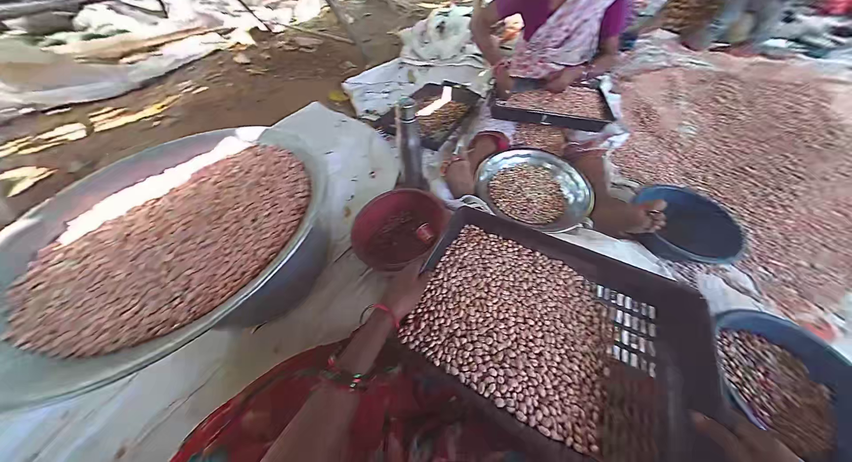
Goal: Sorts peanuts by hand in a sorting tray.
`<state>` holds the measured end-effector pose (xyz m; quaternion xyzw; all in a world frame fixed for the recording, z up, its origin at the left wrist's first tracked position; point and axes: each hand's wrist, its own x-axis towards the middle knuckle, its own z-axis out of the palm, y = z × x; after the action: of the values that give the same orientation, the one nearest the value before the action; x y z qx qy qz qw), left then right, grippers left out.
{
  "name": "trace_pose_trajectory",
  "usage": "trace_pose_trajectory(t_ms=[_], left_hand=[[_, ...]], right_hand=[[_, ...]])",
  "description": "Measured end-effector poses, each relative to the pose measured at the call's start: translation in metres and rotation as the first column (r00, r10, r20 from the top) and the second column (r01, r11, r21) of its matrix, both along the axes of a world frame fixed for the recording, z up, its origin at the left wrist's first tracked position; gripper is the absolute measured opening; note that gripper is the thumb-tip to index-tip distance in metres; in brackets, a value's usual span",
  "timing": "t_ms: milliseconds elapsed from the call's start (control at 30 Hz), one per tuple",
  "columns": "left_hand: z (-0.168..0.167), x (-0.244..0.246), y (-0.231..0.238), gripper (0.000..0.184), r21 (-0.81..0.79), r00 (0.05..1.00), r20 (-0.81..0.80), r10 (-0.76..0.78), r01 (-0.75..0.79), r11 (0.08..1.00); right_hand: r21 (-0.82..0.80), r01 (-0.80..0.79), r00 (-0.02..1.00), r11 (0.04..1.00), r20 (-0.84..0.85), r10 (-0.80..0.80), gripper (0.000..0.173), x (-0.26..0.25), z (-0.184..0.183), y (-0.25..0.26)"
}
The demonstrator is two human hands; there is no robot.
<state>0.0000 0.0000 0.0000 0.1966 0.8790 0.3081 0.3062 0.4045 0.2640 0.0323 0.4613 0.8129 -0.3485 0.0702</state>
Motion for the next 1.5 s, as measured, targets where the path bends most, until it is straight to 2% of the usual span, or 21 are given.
trace_pose_trajectory(t_ms=[67,133,167,200,267,333,367,433,500,633,733,900,967,1000,1067,1133,1233,1333,1400,1433,1500], left_hand=[[0.007,0.010,0.008,0.052,-0.116,0.991,-0.123,-0.043,0.029,0.993],[0.008,0.024,0.015,0.065,-0.177,0.957,-0.261,-0.130,0.085,0.981],[0.009,0.031,0.020,0.066,-0.126,0.926,-0.337,-0.168,0.132,0.983],[0.012,0.040,0.026,0.062,-0.053,0.894,-0.401,-0.201,0.196,0.979],[0.026,0.064,0.043,0.047,0.003,0.860,-0.391,-0.328,0.358,0.934],[0.039,0.086,0.059,0.038,0.003,0.825,-0.243,-0.510,0.526,0.850],[0.040,0.095,0.067,0.038,-0.007,0.785,-0.148,-0.601,0.607,0.795],[0.039,0.113,0.081,0.038,-0.095,0.670,-0.023,-0.742,0.738,0.669],[0.038,0.128,0.092,0.040,-0.227,0.574,0.043,-0.818,0.803,0.551],[0.035,0.143,0.103,0.041,-0.390,0.519,0.067,-0.852,0.800,0.456],[0.031,0.143,0.103,0.041,-0.415,0.505,0.062,-0.861,0.798,0.438],[0.028,0.142,0.100,0.042,-0.461,0.482,0.078,-0.873,0.793,0.397],[0.027,0.138,0.097,0.044,-0.396,0.543,0.059,-0.837,0.783,0.480],[0.025,0.135,0.093,0.044,-0.310,0.599,0.040,-0.799,0.768,0.560],[0.019,0.129,0.085,0.040,-0.035,0.752,0.012,-0.659,0.659,0.752],[0.013,0.125,0.079,0.027,0.283,0.893,0.079,-0.444,0.407,0.869],[0.017,0.107,0.070,0.014,0.551,0.946,0.243,-0.213,0.047,0.833],[0.020,0.065,0.047,0.014,0.629,0.978,0.197,0.065,-0.177,0.757],[0.022,0.031,0.031,0.014,0.657,0.945,0.163,0.282,-0.318,0.684],[0.024,0.014,0.022,0.018,0.647,0.925,0.115,0.361,-0.346,0.680],[0.028,-0.009,0.004,0.055,0.526,0.940,-0.005,0.341,-0.287,0.801]], right_hand=[[-0.026,0.034,0.990,0.999,0.136,-0.030,0.049,-0.010,-0.006,0.008],[0.089,0.033,0.968,0.995,0.245,-0.054,0.059,-0.022,-0.001,0.004],[0.197,0.011,0.964,0.980,0.260,-0.063,0.069,-0.029,0.001,-0.002],[0.335,-0.016,0.977,0.942,0.205,-0.056,0.073,-0.036,0.003,-0.007],[0.523,-0.098,0.995,0.846,0.045,0.087,0.062,-0.051,0.003,-0.019],[0.464,-0.228,0.966,0.856,-0.006,0.260,0.043,-0.073,0.008,-0.032],[0.362,-0.313,0.943,0.878,0.007,0.333,0.036,-0.084,0.010,-0.037],[0.081,-0.449,0.891,0.890,0.110,0.439,0.035,-0.108,0.013,-0.042],[-0.055,-0.519,0.826,0.853,0.228,0.516,0.036,-0.123,0.009,-0.045],[-0.028,-0.556,0.801,0.831,0.249,0.545,0.035,-0.123,-0.012,-0.051],[0.027,-0.523,0.844,0.852,0.157,0.513,0.034,-0.118,-0.023,-0.054],[0.000,-0.497,0.855,0.868,0.170,0.489,0.036,-0.121,-0.017,-0.051],[0.031,-0.409,0.908,0.912,0.119,0.403,0.035,-0.123,-0.008,-0.039],[0.062,-0.357,0.933,0.932,0.076,0.352,0.035,-0.123,-0.002,-0.032],[0.094,-0.268,0.958,0.959,-0.079,0.275,0.031,-0.125,0.006,-0.024],[0.035,-0.212,0.946,0.977,-0.242,0.214,0.028,-0.129,0.008,-0.026],[0.001,-0.260,0.922,0.966,-0.296,0.249,0.029,-0.137,0.012,-0.035],[0.022,-0.321,0.910,0.947,-0.272,0.314,0.031,-0.140,0.003,-0.041],[0.040,-0.322,0.912,0.946,-0.254,0.321,0.030,-0.139,-0.003,-0.041],[0.035,-0.325,0.917,0.945,-0.234,0.324,0.030,-0.140,-0.003,-0.041],[0.082,-0.339,0.902,0.937,-0.255,0.348,0.029,-0.139,-0.003,-0.049]])
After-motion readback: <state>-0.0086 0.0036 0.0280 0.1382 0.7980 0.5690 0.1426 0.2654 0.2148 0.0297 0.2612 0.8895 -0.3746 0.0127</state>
